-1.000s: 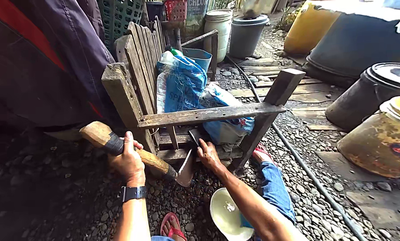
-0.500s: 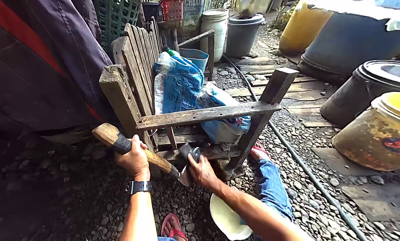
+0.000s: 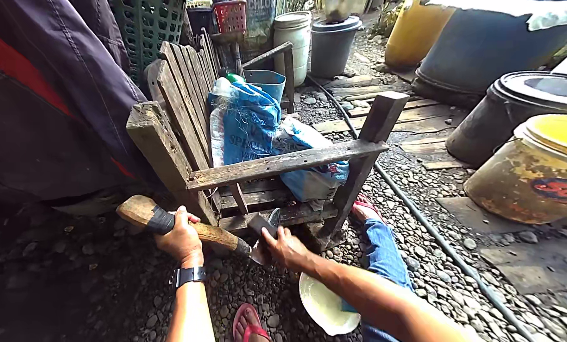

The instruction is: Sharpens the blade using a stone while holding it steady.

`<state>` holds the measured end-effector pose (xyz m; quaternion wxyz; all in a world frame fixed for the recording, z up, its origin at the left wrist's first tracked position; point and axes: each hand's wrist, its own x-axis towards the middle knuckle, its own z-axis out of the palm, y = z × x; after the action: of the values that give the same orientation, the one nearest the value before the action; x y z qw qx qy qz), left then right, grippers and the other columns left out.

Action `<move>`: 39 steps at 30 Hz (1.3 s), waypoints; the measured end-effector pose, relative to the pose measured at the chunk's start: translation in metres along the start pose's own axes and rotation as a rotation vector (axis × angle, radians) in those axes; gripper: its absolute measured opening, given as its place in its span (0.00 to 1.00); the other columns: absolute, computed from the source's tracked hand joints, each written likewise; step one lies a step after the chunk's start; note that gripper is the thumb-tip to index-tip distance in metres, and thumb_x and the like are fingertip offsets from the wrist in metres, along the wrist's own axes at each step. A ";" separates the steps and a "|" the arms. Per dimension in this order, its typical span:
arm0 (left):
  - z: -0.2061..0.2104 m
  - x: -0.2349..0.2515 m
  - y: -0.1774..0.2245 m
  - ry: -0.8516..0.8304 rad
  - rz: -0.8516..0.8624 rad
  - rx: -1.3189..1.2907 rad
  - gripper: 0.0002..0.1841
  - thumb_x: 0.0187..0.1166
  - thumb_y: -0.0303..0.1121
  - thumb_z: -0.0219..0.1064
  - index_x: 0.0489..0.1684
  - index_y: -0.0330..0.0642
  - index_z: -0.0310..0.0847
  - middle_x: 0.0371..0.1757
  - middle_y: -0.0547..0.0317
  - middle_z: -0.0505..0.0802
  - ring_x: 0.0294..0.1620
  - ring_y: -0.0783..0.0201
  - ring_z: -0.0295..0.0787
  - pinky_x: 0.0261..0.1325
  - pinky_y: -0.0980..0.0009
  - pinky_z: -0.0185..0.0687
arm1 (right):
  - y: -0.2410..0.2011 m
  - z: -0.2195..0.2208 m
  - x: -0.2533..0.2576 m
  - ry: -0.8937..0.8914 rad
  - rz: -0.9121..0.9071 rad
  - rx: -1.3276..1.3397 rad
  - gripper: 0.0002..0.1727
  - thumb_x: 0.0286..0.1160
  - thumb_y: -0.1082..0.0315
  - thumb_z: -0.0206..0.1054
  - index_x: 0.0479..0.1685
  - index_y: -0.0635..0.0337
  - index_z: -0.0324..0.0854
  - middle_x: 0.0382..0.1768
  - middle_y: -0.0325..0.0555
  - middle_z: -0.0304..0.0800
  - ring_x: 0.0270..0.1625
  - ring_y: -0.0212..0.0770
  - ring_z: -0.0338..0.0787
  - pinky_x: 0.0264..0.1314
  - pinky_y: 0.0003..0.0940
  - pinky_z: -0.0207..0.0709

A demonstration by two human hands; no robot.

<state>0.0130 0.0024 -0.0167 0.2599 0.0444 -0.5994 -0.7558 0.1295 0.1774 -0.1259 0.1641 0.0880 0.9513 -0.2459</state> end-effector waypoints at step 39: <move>0.013 -0.013 0.016 -0.119 0.095 -0.016 0.08 0.74 0.18 0.58 0.31 0.42 0.72 0.12 0.71 0.82 0.11 0.73 0.83 0.20 0.76 0.86 | 0.018 -0.059 0.065 0.124 0.246 0.155 0.34 0.95 0.56 0.45 0.96 0.60 0.47 0.82 0.79 0.64 0.80 0.72 0.74 0.80 0.58 0.70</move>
<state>0.0250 0.0172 -0.0019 0.2599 -0.0311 -0.6092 -0.7485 0.0580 0.2279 -0.1083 0.1267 0.2315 0.9197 -0.2907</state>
